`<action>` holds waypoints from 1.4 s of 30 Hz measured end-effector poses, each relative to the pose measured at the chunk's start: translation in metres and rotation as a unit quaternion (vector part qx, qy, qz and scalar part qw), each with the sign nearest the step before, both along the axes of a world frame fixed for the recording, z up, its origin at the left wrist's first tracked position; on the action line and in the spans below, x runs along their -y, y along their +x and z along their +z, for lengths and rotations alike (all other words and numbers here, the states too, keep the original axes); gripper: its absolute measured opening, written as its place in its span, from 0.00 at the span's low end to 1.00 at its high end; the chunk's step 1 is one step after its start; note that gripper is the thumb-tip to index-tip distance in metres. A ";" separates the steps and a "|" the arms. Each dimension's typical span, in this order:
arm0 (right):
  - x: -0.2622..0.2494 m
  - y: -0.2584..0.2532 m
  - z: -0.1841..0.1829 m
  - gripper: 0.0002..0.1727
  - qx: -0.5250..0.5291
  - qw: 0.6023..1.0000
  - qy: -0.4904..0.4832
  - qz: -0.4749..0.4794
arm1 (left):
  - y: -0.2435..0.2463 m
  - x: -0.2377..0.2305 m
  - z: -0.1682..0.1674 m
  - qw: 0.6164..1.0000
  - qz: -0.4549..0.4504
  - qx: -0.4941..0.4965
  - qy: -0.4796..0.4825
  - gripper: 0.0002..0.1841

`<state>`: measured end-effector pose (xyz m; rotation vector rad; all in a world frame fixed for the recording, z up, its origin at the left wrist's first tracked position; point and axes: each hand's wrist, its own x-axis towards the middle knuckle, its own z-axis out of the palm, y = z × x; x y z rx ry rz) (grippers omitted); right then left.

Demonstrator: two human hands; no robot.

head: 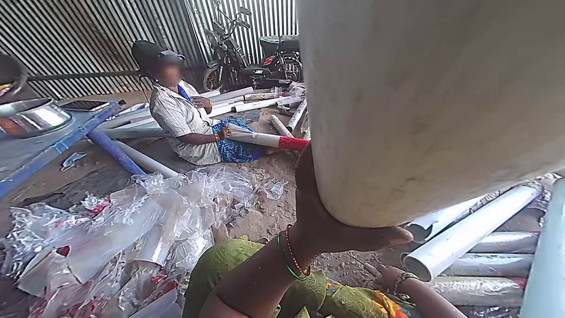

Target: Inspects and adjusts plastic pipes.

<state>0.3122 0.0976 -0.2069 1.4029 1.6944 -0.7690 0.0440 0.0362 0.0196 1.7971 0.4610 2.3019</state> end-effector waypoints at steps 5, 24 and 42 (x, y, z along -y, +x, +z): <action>0.008 -0.009 0.025 0.34 -0.016 1.000 0.002 -0.012 | -0.001 0.001 0.001 1.000 0.009 -0.002 0.000 0.46; 0.001 0.004 -0.011 0.35 -0.015 0.997 0.020 -0.078 | -0.011 -0.005 -0.009 0.994 0.034 0.076 -0.074 0.62; -0.015 0.013 0.030 0.34 -0.196 0.934 0.185 -0.235 | 0.014 -0.005 0.010 0.956 0.183 0.142 -0.178 0.16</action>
